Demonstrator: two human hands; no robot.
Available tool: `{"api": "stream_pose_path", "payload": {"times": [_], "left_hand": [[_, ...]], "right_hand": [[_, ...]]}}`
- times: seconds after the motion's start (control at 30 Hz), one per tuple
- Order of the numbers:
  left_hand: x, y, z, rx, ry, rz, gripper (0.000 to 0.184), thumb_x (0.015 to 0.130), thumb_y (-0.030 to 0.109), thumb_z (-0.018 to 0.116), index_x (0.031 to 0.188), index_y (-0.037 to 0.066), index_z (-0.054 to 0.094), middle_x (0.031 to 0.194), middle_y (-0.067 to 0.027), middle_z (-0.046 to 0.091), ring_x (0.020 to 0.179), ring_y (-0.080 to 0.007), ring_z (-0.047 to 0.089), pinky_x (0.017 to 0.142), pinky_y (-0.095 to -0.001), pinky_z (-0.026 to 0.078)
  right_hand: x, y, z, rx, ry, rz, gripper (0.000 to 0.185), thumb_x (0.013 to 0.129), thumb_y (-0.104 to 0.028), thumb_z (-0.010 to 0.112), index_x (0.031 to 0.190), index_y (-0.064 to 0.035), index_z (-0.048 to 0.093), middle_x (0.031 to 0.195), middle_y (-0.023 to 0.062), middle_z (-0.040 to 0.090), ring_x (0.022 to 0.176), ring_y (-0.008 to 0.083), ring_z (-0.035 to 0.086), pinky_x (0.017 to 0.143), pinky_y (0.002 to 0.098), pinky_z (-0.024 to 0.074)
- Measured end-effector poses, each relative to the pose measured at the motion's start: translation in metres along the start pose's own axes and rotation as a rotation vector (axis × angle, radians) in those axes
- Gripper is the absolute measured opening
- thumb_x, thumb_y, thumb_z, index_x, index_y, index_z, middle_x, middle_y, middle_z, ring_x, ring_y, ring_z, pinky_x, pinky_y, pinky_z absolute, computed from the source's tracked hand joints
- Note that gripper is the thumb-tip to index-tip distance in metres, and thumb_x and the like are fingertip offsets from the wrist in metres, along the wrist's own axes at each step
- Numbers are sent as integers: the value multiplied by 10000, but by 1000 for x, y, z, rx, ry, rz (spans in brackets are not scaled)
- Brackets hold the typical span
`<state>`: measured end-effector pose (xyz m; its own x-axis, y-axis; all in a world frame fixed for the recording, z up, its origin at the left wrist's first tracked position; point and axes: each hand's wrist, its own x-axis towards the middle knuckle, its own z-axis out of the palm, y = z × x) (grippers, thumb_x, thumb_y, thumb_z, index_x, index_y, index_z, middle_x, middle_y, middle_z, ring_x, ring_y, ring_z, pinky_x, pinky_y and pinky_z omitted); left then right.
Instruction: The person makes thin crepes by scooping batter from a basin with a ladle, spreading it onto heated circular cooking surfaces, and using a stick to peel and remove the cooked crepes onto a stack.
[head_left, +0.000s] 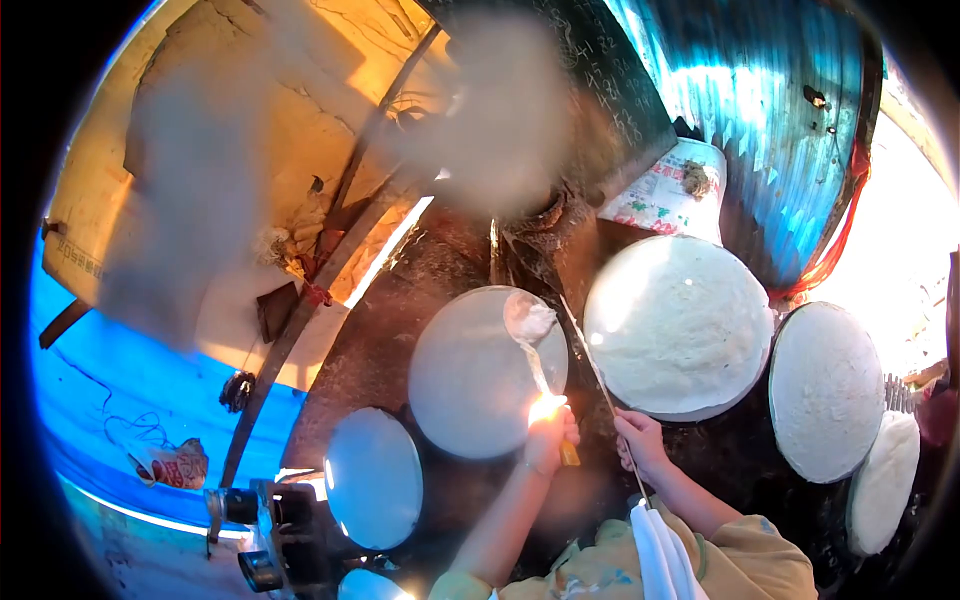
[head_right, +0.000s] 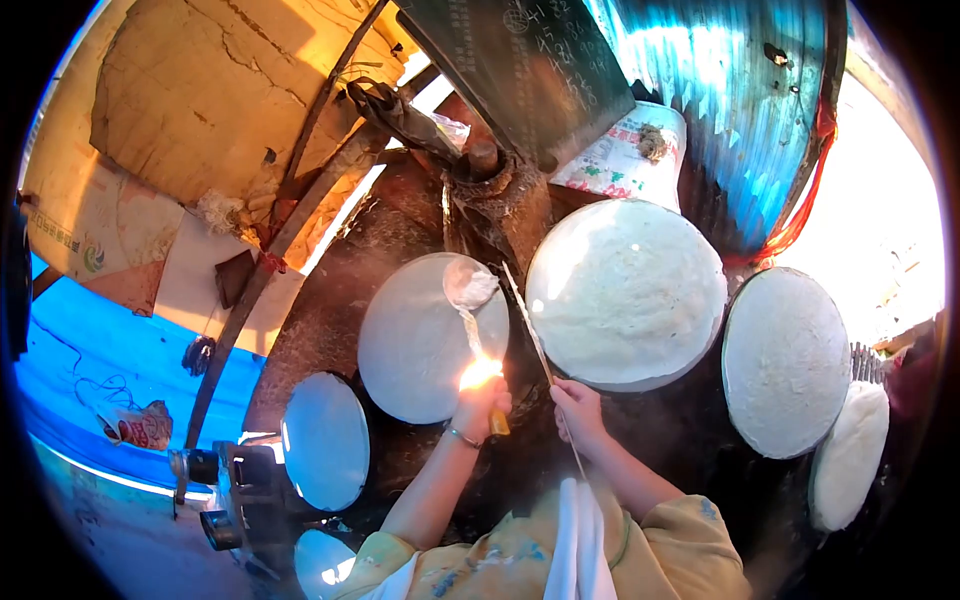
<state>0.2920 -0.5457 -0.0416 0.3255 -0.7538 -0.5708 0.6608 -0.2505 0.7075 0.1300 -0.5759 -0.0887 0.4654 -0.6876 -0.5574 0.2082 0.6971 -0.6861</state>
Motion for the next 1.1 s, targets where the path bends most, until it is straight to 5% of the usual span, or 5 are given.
{"api": "stream_pose_path", "payload": {"times": [0.6,0.7,0.9,0.97,1.1], "left_hand": [[-71,61,-40,-1283,-753,-419,288,974,208,338,726,89,426,490,60,267,366,-28,286,339,-173,300],[-100,41,-66,-1089,-610,-145,90,942,134,407,1024,108,434,534,65,299,378,-5,281,307,-139,260],[-192,3,-130,-719,-192,349,146,873,95,482,989,118,396,547,65,320,395,2,303,312,-142,283],[-232,-17,-148,-766,-75,430,151,869,86,473,995,109,393,558,66,317,400,2,297,318,-140,276],[-304,-74,-176,-973,10,671,175,860,80,475,1011,101,389,566,68,315,417,1,309,330,-137,282]], "right_hand": [[16,-5,35,19,-31,-137,252,912,-188,489,1138,-83,527,513,-41,377,357,45,315,307,201,238],[19,35,35,-304,26,-141,105,906,-188,496,888,-85,502,591,-57,406,485,37,395,411,195,324],[0,72,53,-652,-392,1,321,893,-190,521,1144,9,518,820,47,594,558,71,486,481,203,401],[-4,72,71,-937,-477,-266,319,881,-165,534,1146,8,566,1118,225,565,930,299,574,866,349,443],[6,108,109,-906,-947,-677,326,835,-178,615,1075,42,593,1002,156,620,894,199,548,764,318,452]]}}
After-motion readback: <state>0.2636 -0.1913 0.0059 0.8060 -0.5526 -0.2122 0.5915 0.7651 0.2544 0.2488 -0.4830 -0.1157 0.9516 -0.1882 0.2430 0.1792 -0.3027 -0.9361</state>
